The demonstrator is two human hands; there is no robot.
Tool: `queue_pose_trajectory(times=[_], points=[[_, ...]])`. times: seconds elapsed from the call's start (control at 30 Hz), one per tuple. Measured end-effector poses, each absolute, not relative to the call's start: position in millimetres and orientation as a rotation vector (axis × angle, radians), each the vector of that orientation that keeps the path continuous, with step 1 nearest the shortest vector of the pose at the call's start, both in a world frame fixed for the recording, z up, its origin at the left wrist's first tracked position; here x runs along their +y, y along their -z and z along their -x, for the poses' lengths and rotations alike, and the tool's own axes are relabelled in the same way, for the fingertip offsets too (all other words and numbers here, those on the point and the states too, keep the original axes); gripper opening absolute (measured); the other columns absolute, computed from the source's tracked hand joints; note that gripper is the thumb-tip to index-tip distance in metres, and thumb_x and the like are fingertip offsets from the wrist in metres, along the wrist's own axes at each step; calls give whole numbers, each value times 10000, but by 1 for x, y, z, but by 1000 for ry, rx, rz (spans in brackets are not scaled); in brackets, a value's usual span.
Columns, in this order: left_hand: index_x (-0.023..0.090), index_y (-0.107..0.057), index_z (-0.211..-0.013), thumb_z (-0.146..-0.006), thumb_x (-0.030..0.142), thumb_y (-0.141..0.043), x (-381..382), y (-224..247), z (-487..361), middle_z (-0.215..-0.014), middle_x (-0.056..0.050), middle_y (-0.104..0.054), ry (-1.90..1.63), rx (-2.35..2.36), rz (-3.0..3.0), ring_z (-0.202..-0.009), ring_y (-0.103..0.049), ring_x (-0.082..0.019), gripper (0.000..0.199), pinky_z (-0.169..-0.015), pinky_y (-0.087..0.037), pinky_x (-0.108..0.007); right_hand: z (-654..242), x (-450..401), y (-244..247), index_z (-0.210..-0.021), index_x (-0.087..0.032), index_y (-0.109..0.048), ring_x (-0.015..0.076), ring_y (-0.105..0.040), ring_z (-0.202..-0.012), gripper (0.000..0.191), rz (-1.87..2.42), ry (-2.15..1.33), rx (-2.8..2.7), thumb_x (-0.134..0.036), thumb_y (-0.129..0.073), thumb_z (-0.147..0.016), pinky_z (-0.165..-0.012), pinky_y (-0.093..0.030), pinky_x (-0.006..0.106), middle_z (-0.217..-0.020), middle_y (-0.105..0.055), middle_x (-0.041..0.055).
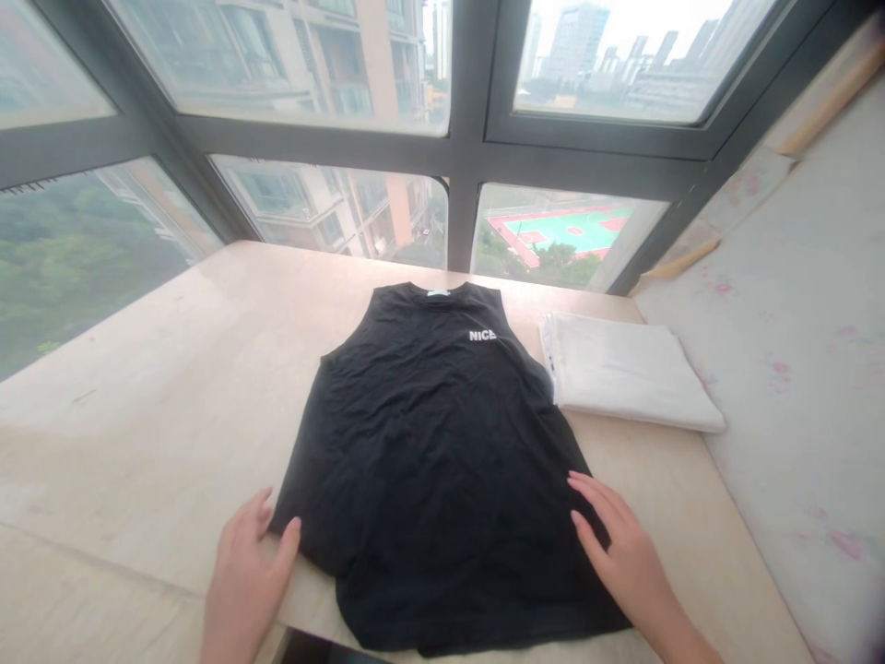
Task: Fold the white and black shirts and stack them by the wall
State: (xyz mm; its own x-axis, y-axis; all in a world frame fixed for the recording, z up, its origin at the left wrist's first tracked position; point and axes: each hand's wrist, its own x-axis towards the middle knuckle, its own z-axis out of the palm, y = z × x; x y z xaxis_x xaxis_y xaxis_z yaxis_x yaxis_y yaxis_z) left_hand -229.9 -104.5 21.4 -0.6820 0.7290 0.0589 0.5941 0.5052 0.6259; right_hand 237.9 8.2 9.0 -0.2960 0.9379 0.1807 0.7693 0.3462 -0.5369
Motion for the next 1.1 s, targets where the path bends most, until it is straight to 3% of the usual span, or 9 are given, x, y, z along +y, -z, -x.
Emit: queue_pose_trajectory(times=[0.17, 0.33, 0.4, 0.47, 0.57, 0.63, 0.7, 0.9, 1.1], points=[[237, -490, -1372, -609, 530, -798, -107, -44, 220, -1074, -59, -676, -1258, 2028, -444, -880, -651, -205, 873, -776, -571, -318, -283, -25, 8, -1283, -213, -550, 251, -661, -1022, 400, 1799, -512, -1924, -430, -445, -963, -885, -557, 429, -1171, -651, 108], [181, -648, -786, -551, 376, -896, -84, -69, 206, -705, 33, -582, -1390, 1553, -163, -577, -494, -82, 394, -472, -453, -172, -276, -34, 5, -1393, -184, -481, 223, -660, -785, 509, 1858, -608, -2016, -434, -428, -953, -752, -556, 381, -834, -652, 45], [176, -647, -737, -588, 373, -881, -81, -74, 201, -681, 29, -566, -1400, 1458, -208, -573, -491, -84, 340, -504, -484, -190, -271, -34, 1, -1412, -184, -474, 221, -667, -820, 515, 1841, -625, -2043, -408, -423, -951, -759, -557, 369, -878, -669, 57], [206, -707, -893, -640, 386, -853, -82, -76, 198, -726, 17, -603, -1385, 1431, -331, -620, -537, -102, 343, -581, -528, -212, -268, -35, -3, -1410, -207, -490, 224, -675, -943, 496, 1791, -632, -2073, -384, -427, -951, -831, -559, 374, -1029, -688, 83], [252, -709, -1116, -708, 427, -796, -84, -73, 198, -1032, -45, -697, -1267, 1605, -606, -974, -645, -195, 452, -814, -564, -258, -268, -38, -8, -1400, -241, -515, 236, -635, -1125, 469, 1705, -622, -2140, -350, -441, -949, -954, -532, 405, -1232, -655, 93], [232, -738, -1032, -744, 464, -734, -82, -67, 198, -1247, -75, -661, -1141, 1772, -843, -1232, -563, -267, 370, -1017, -501, -334, -269, -39, -10, -1396, -246, -524, 242, -618, -1164, 463, 1674, -617, -2173, -336, -448, -948, -984, -522, 420, -1265, -644, 92], [217, -739, -969, -771, 486, -663, -77, -58, 199, -1294, -88, -646, -1049, 1876, -1035, -1278, -540, -295, 342, -1098, -445, -406, -270, -39, -11, -1387, -239, -533, 246, -617, -1169, 453, 1663, -612, -2191, -337, -450, -953, -990, -522, 430, -1268, -644, 93], [151, -597, -1234, -785, 492, -555, -57, -39, 191, -1212, -150, -633, -884, 2208, -1329, -1054, -643, -283, 565, -840, -590, -416, -270, -38, -6, -1375, -231, -541, 258, -631, -1141, 444, 1659, -571, -2201, -368, -460, -960, -966, -535, 443, -1231, -661, 94], [148, -602, -1213, -848, 472, -476, -43, -46, 178, -1189, -158, -665, -525, 2398, -1624, -1129, -613, -332, 504, -1000, -473, -485, -269, -39, -6, -1368, -227, -542, 254, -633, -1134, 439, 1652, -562, -2192, -358, -471, -954, -941, -543, 421, -1219, -662, 94]])
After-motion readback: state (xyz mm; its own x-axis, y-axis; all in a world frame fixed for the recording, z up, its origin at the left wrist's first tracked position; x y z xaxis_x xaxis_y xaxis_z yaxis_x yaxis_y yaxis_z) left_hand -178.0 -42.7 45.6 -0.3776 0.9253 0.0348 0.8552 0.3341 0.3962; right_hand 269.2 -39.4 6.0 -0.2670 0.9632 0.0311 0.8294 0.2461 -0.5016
